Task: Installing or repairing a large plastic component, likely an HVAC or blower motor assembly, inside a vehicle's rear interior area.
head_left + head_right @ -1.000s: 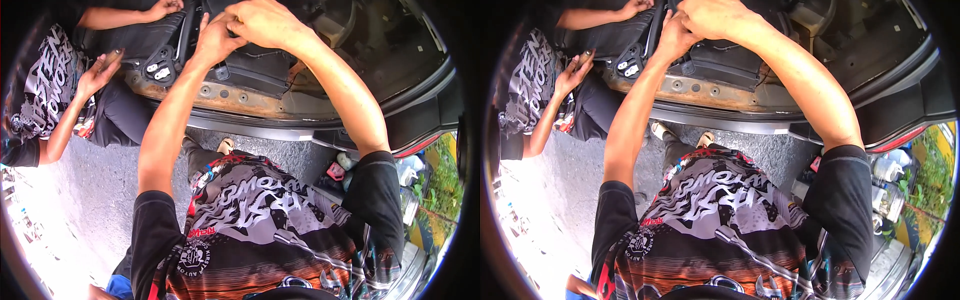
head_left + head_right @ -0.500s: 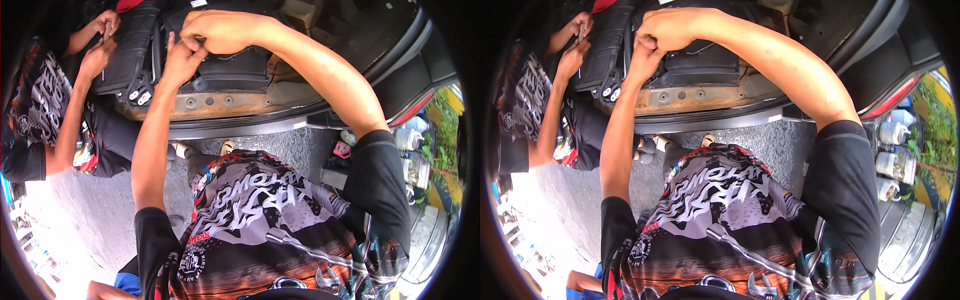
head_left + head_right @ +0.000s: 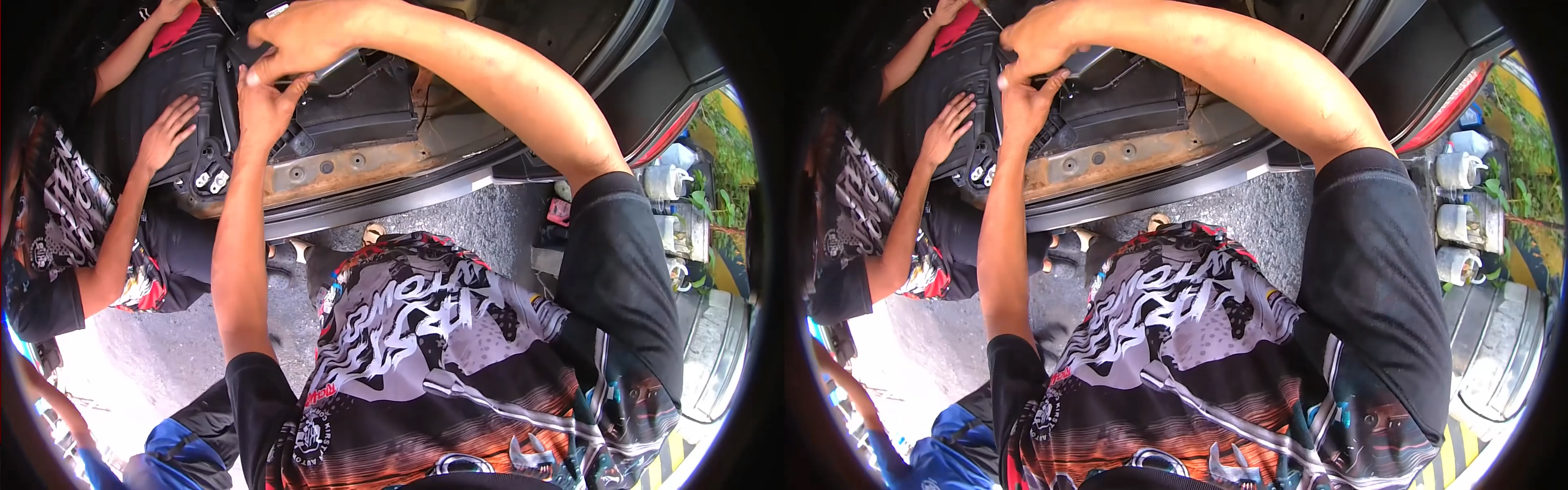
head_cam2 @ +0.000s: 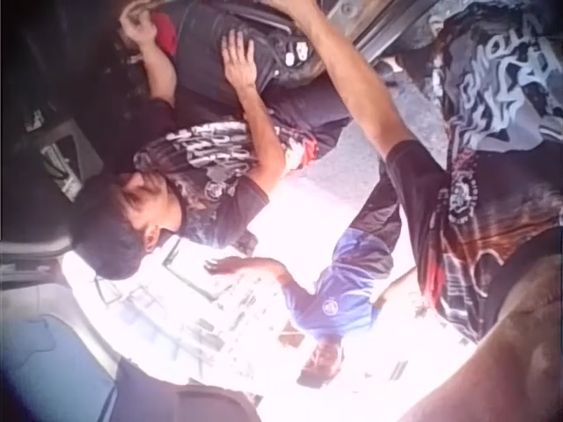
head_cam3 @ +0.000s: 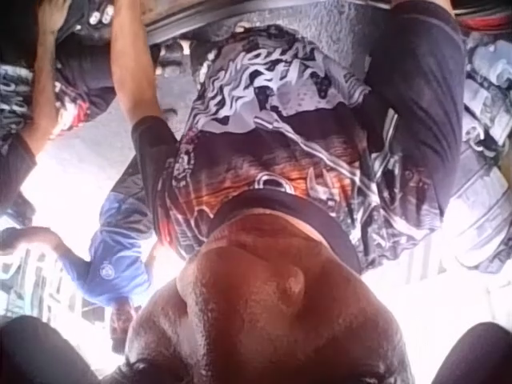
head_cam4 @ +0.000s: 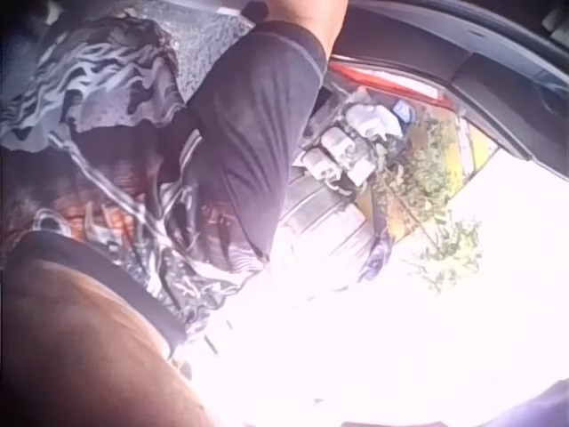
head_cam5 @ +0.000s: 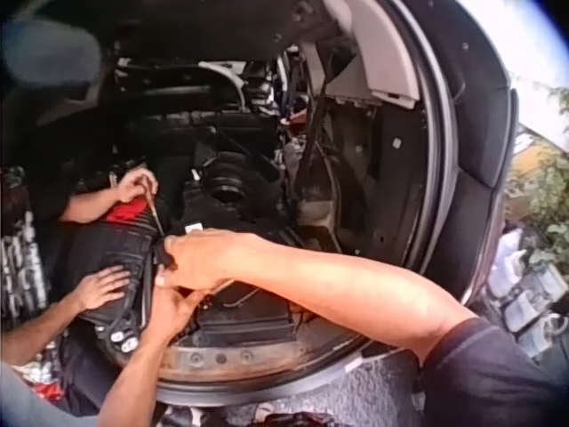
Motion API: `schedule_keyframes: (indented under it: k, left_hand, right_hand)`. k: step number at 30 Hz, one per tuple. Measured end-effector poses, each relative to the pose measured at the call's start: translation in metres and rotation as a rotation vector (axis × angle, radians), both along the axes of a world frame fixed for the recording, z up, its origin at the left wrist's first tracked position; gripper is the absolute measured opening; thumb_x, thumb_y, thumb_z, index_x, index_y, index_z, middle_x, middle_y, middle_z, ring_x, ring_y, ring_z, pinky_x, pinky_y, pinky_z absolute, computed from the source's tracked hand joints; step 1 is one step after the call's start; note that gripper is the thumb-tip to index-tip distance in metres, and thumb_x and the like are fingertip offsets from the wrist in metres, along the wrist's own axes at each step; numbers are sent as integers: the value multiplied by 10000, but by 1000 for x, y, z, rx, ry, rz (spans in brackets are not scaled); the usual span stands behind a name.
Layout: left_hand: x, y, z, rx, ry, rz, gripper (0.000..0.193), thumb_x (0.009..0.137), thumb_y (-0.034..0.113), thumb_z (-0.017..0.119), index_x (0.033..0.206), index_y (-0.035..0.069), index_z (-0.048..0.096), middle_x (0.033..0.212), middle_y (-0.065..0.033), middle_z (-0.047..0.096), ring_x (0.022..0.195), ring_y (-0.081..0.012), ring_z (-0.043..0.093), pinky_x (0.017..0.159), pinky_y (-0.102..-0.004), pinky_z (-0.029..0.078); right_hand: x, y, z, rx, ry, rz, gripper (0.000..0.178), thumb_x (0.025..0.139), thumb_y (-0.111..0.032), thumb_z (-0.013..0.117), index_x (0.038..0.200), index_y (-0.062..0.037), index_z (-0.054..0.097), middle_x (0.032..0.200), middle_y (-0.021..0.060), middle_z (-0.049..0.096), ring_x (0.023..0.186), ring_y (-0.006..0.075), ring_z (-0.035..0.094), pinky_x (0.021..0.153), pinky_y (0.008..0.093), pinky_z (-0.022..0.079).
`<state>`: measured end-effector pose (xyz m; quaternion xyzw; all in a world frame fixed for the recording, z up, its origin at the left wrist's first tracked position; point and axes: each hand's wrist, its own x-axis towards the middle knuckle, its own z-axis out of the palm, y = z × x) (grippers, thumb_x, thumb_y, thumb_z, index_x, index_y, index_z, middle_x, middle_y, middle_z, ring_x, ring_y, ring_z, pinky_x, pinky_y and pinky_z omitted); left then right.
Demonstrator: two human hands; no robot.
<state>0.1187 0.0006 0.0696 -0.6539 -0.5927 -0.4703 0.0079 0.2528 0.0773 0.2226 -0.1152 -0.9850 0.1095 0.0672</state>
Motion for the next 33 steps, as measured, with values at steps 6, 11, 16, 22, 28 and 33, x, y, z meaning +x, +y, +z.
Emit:
schedule_keyframes:
  k: [6,11,16,22,28,33]
  left_hand:
    - [14,-7,13,-53,102,37,358,817,253,763,1081,21,697,1058,-163,696,1090,-340,602,1018,-428,385]
    - [6,-6,13,-58,27,37,356,813,301,750,1044,44,664,1096,-110,697,1065,-319,642,1134,-558,250]
    - [12,1,17,-83,-29,39,338,813,277,730,1063,61,658,1040,-98,692,1088,-295,630,1155,-561,217]
    - [-3,-9,21,-117,-152,-1,269,793,234,743,967,40,677,986,-118,704,983,-318,666,973,-541,427]
    - [22,-3,15,-214,14,75,394,787,294,712,1075,42,617,1188,-156,632,1190,-329,561,1157,-588,198]
    - [18,-10,25,-181,-33,130,340,794,245,710,1086,79,657,1088,-116,681,1137,-324,604,1121,-635,250]
  right_hand:
    - [5,10,-6,42,-34,127,267,835,-226,616,798,30,685,966,285,674,985,385,670,838,420,542]
    - [8,5,2,-34,-82,-5,347,910,-292,590,816,33,665,996,282,674,1019,400,652,861,459,520]
    - [4,9,-16,223,62,91,289,910,-260,673,987,18,663,933,218,693,889,309,699,747,397,569]
    - [3,-11,4,10,-97,-135,354,911,-341,632,1041,-12,623,1047,220,665,1029,379,651,852,468,522]
    - [28,-2,-3,-143,8,101,230,791,31,630,1015,-11,601,1136,193,594,1000,381,620,810,417,500]
    - [21,-9,1,-311,140,187,240,803,21,639,1035,-23,597,1235,198,563,1030,387,612,829,429,505]
